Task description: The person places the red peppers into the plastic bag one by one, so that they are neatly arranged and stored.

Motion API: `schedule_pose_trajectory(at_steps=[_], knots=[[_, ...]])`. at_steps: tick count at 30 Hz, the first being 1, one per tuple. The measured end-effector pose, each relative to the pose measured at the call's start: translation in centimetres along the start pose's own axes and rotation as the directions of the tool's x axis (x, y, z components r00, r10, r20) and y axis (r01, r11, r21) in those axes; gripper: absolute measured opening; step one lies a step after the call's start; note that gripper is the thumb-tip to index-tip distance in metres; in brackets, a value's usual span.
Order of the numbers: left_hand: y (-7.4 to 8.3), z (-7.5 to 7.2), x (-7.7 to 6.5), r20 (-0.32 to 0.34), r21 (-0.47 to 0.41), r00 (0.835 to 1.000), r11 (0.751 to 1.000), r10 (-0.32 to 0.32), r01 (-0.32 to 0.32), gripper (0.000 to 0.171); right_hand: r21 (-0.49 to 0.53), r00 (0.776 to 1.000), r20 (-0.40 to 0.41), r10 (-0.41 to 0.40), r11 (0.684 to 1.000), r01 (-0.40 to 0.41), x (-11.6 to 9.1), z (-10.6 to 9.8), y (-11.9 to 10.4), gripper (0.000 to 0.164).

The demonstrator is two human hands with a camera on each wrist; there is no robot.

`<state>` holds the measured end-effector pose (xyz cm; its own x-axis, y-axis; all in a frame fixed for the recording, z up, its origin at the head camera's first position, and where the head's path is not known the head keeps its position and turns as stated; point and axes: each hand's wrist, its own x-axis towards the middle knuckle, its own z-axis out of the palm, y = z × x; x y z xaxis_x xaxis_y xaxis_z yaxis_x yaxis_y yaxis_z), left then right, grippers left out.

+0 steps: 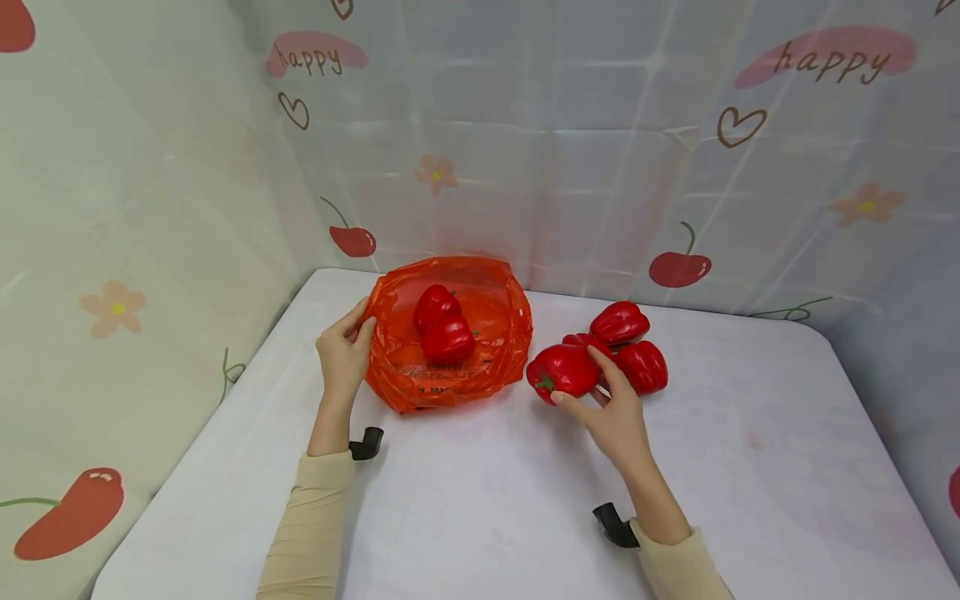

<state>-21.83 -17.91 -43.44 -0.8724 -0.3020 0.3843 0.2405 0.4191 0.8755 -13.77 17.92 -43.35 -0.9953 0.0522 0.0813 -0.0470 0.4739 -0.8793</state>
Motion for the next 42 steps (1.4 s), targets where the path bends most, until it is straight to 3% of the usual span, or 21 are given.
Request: schedule_pose_trajectory(at_steps=[12,22,42], knots=[[0.0,0.1,-0.1,-0.007,-0.023,1.0,0.999,-0.03,0.03,0.036,0.146,0.99,0.139,-0.004,0.989,-0.016,3.3,5.5,-3.8,0.084],[0.3,0.3,-0.1,-0.002,-0.018,1.0,1.0,-0.018,0.018,0.037,0.101,0.964,0.26,0.059,0.991,-0.088,4.8,9.8,-4.4,0.086],[0.1,0.1,0.0,-0.01,-0.038,1.0,0.999,0.005,-0.006,0.036,0.02,0.968,0.24,0.073,0.997,-0.08,6.6,14.9,-4.3,0.085]])
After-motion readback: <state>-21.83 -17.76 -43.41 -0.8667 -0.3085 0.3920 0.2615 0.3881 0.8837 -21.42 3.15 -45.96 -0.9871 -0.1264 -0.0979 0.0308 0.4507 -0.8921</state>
